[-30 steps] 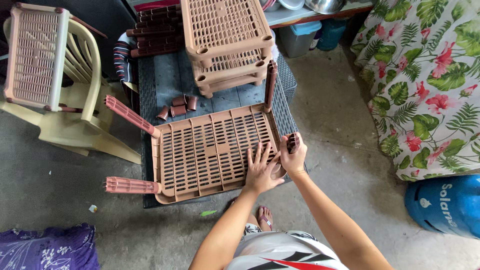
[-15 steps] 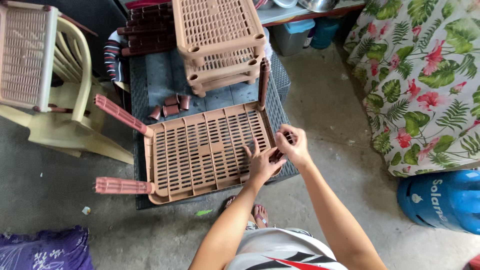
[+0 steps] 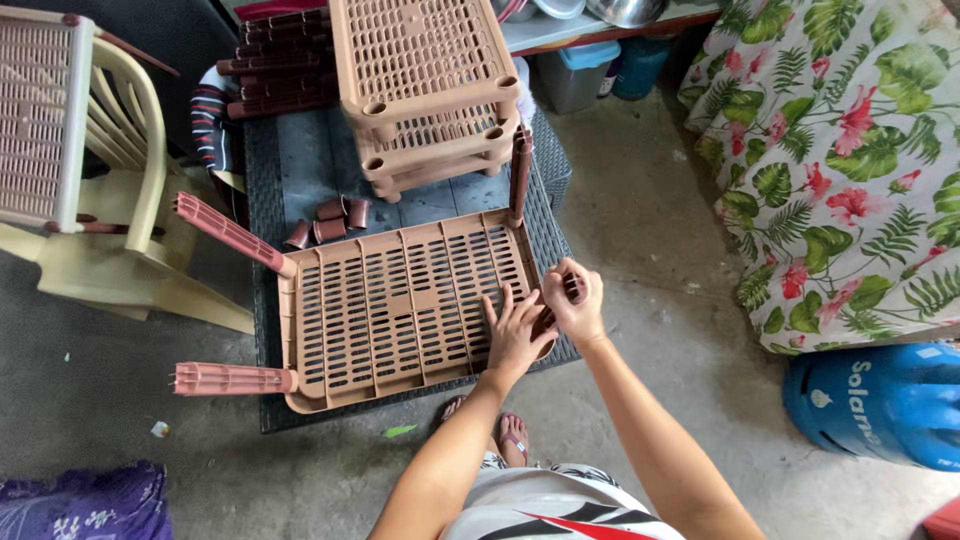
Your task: The person assembles a plastic stool by inserting four legs into a perforated seat base. They repeatedly pick up legs, align them with the seat holes, and press them into place. The person also moves the assembled stool to a nearby chair and retrieves another seat base to continue the process.
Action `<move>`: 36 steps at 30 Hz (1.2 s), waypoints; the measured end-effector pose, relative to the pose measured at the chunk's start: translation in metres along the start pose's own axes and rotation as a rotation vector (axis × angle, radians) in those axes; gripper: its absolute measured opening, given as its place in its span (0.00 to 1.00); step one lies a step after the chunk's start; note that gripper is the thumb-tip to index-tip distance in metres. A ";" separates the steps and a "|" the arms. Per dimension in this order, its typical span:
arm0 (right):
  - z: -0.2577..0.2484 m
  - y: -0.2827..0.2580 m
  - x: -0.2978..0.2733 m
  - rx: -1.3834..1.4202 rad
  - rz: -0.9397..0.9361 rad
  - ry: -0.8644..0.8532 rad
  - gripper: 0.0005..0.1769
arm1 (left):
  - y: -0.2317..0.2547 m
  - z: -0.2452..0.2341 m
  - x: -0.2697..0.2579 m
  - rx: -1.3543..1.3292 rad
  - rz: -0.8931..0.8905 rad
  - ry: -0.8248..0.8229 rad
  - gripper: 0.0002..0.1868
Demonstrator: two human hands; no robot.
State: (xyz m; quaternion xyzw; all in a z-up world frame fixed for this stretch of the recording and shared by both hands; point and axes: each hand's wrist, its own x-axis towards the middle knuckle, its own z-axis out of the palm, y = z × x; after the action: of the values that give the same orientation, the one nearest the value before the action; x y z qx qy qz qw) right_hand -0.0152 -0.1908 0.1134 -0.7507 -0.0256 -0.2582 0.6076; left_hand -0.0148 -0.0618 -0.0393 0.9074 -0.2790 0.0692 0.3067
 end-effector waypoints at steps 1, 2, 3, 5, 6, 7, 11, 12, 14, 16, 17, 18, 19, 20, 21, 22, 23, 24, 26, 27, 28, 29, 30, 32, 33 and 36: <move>-0.002 0.002 0.000 0.016 -0.012 0.043 0.12 | 0.000 0.002 0.002 -0.005 -0.003 -0.001 0.31; -0.002 0.003 0.000 -0.018 -0.003 0.066 0.11 | 0.002 0.003 0.005 -0.009 -0.005 -0.001 0.31; 0.002 0.004 -0.002 -0.047 0.009 0.085 0.10 | 0.002 0.001 0.005 -0.005 0.012 -0.020 0.33; 0.006 0.004 -0.003 -0.040 0.030 0.092 0.10 | 0.000 -0.009 0.005 0.006 0.046 -0.057 0.37; 0.008 0.004 -0.003 -0.005 0.039 0.079 0.10 | -0.002 -0.018 0.006 -0.059 0.060 -0.062 0.42; 0.006 0.003 -0.004 0.029 0.052 0.064 0.10 | 0.000 -0.026 0.005 -0.126 0.071 -0.068 0.47; -0.003 0.005 -0.005 0.100 0.216 -0.007 0.11 | 0.006 -0.071 -0.022 -0.060 -0.007 -0.184 0.57; -0.005 0.008 -0.006 0.107 0.229 -0.030 0.10 | 0.004 -0.083 -0.028 -0.001 -0.008 -0.169 0.58; -0.006 0.018 -0.019 0.109 0.228 -0.073 0.15 | -0.001 -0.105 -0.055 0.113 -0.015 -0.142 0.61; -0.006 0.034 -0.041 0.100 0.188 -0.109 0.30 | -0.013 -0.120 -0.070 0.251 -0.089 -0.109 0.62; -0.006 0.045 -0.054 0.055 0.124 -0.103 0.37 | -0.020 -0.124 -0.075 0.317 -0.128 -0.091 0.62; -0.005 0.057 -0.070 0.010 0.060 -0.098 0.44 | -0.027 -0.126 -0.080 0.327 -0.140 -0.078 0.61; -0.005 0.070 -0.083 -0.034 -0.005 -0.094 0.51 | -0.033 -0.128 -0.083 0.338 -0.154 -0.063 0.61; -0.006 0.083 -0.094 -0.163 -0.018 -0.111 0.46 | -0.037 -0.128 -0.084 0.348 -0.167 -0.049 0.60; -0.006 0.096 -0.106 -0.292 -0.027 -0.129 0.41 | -0.042 -0.127 -0.086 0.361 -0.162 -0.061 0.59; -0.005 0.108 -0.111 -0.421 -0.036 -0.145 0.36 | -0.046 -0.126 -0.085 0.373 -0.157 -0.073 0.59; -0.004 0.117 -0.115 -0.377 0.069 -0.124 0.34 | -0.048 -0.125 -0.087 0.385 -0.153 -0.087 0.58; -0.002 0.124 -0.118 -0.333 0.175 -0.104 0.32 | -0.050 -0.125 -0.089 0.408 -0.141 -0.110 0.58; 0.002 0.131 -0.119 -0.297 0.383 -0.012 0.33 | -0.053 -0.126 -0.092 0.453 -0.116 -0.156 0.58; 0.002 0.132 -0.115 -0.303 0.479 0.063 0.37 | -0.054 -0.127 -0.094 0.430 -0.110 -0.152 0.55; 0.002 0.131 -0.111 -0.309 0.575 0.138 0.41 | -0.055 -0.129 -0.096 0.408 -0.103 -0.147 0.52; 0.003 0.129 -0.108 -0.360 0.642 0.052 0.36 | -0.056 -0.133 -0.100 0.386 -0.096 -0.144 0.49; 0.003 0.126 -0.106 -0.412 0.708 -0.035 0.30 | -0.057 -0.136 -0.104 0.398 -0.060 -0.063 0.45; 0.007 0.119 -0.111 -0.347 0.791 -0.136 0.24 | -0.057 -0.148 -0.117 0.424 0.010 0.089 0.36; 0.011 0.115 -0.112 -0.232 0.803 -0.147 0.22 | -0.059 -0.157 -0.119 0.405 0.035 0.105 0.35; 0.024 0.097 -0.113 0.033 0.791 -0.152 0.20 | -0.062 -0.191 -0.130 0.342 0.107 0.169 0.31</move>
State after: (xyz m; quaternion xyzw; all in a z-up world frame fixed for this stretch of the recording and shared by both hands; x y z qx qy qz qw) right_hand -0.0704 -0.1622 -0.0243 -0.7097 0.2164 0.0523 0.6684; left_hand -0.0812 0.1528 0.0433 0.9211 -0.2842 0.2078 0.1665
